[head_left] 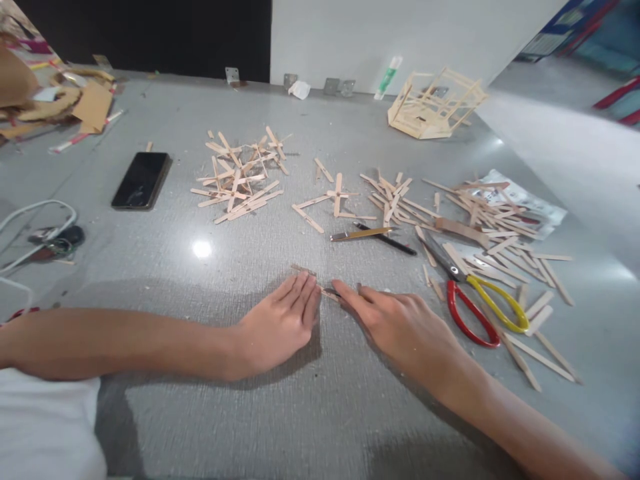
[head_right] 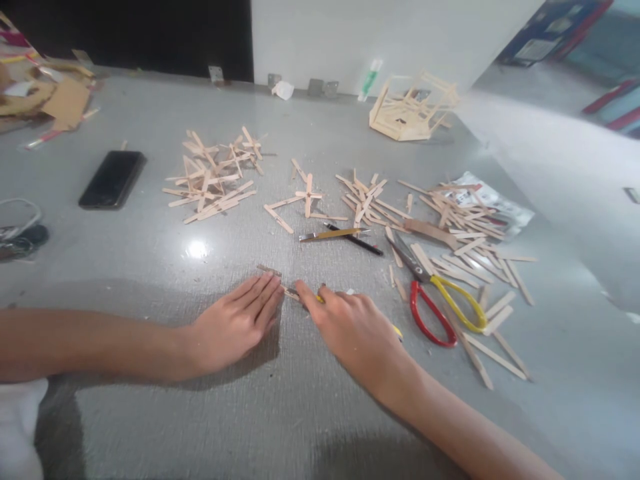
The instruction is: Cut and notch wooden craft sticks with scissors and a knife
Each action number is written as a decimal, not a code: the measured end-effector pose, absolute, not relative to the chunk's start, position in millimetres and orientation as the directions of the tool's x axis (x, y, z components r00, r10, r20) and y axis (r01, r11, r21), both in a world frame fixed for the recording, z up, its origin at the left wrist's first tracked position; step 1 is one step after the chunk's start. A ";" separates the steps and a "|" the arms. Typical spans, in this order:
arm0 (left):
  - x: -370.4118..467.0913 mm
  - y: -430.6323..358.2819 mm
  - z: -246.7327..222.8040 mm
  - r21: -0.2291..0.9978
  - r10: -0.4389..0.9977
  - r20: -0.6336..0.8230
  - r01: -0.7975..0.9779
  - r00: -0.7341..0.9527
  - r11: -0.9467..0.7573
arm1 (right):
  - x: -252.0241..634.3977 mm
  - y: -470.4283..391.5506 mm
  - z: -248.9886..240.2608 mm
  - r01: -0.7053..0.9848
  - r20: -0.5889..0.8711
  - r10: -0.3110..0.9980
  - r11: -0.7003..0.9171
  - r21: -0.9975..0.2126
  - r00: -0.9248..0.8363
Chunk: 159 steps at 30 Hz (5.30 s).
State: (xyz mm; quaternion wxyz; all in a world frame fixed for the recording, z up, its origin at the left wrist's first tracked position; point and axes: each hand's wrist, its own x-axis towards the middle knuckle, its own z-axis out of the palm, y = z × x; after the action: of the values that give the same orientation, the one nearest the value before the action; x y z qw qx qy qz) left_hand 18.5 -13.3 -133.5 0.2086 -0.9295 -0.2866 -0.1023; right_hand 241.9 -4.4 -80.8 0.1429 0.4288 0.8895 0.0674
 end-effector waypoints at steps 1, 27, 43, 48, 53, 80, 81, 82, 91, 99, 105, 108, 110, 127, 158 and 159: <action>18.3 -13.3 -133.3 -0.332 0.488 0.305 0.572 0.818 -0.750 | 240.7 -4.4 -79.2 0.738 -0.205 0.782 0.624 0.257 -0.589; 24.0 -7.7 -124.7 -0.380 0.471 0.118 0.478 0.874 -0.792 | 228.8 -13.7 -67.9 0.687 -0.159 0.749 0.657 0.311 -0.643; 17.0 -3.8 -119.0 -0.319 0.454 0.121 0.468 0.883 -0.824 | 254.1 -14.4 -92.4 0.717 -0.093 0.777 0.613 0.331 -0.622; 16.6 -3.2 -121.3 -0.325 0.437 0.146 0.460 0.887 -0.826 | 255.4 -15.2 -85.9 0.735 0.050 0.776 0.572 0.364 -0.629; 16.9 -2.1 -122.5 -0.328 0.435 0.152 0.460 0.888 -0.825 | 254.0 -7.8 -86.0 0.758 -0.014 0.800 0.574 0.311 -0.600; 18.0 -1.7 -124.8 -0.348 0.430 0.172 0.463 0.886 -0.815 | 233.9 -6.6 -73.9 0.675 -0.274 0.765 0.644 0.361 -0.583; 18.2 -1.7 -125.3 -0.358 0.427 0.177 0.462 0.887 -0.811 | 231.8 -6.5 -71.2 0.657 -0.280 0.755 0.655 0.373 -0.593; 18.3 -1.7 -125.9 -0.367 0.424 0.187 0.463 0.886 -0.807 | 229.7 -5.8 -68.1 0.642 -0.284 0.744 0.666 0.380 -0.604; 20.9 -4.0 -129.3 -0.369 0.439 0.217 0.490 0.872 -0.790 | 216.2 6.1 -48.7 0.542 -0.294 0.634 0.769 0.340 -0.716; 24.8 -7.5 -122.5 -0.411 0.461 0.125 0.469 0.879 -0.782 | 223.4 -1.3 -58.1 0.538 -0.258 0.640 0.758 0.368 -0.724; 24.7 -7.8 -124.6 -0.423 0.449 0.137 0.462 0.883 -0.780 | 215.5 -5.5 -52.2 0.572 -0.291 0.676 0.732 0.370 -0.677; 24.7 -7.6 -124.5 -0.425 0.447 0.142 0.462 0.883 -0.778 | 212.4 -7.3 -50.9 0.570 -0.315 0.681 0.729 0.380 -0.661; 25.4 -7.8 -122.9 -0.429 0.450 0.129 0.459 0.883 -0.778 | 213.8 -8.7 -52.1 0.564 -0.313 0.678 0.731 0.386 -0.665; 18.5 -3.4 -120.3 -0.396 0.416 0.161 0.445 0.895 -0.803 | 247.2 -6.6 -75.8 0.682 -0.149 0.767 0.628 0.375 -0.624; 23.9 -6.0 -124.7 -0.421 0.419 0.168 0.450 0.892 -0.788 | 212.0 0.9 -48.7 0.588 -0.311 0.671 0.741 0.325 -0.673; 24.3 -6.1 -125.4 -0.419 0.420 0.177 0.454 0.890 -0.786 | 213.0 0.6 -49.6 0.585 -0.307 0.670 0.741 0.328 -0.676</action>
State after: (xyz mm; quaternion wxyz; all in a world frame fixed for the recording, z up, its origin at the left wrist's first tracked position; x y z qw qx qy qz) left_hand 24.3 -6.1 -125.4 0.2309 -0.9444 -0.2312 -0.0369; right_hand 213.0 0.6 -49.6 0.2073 0.3449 0.9098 0.1018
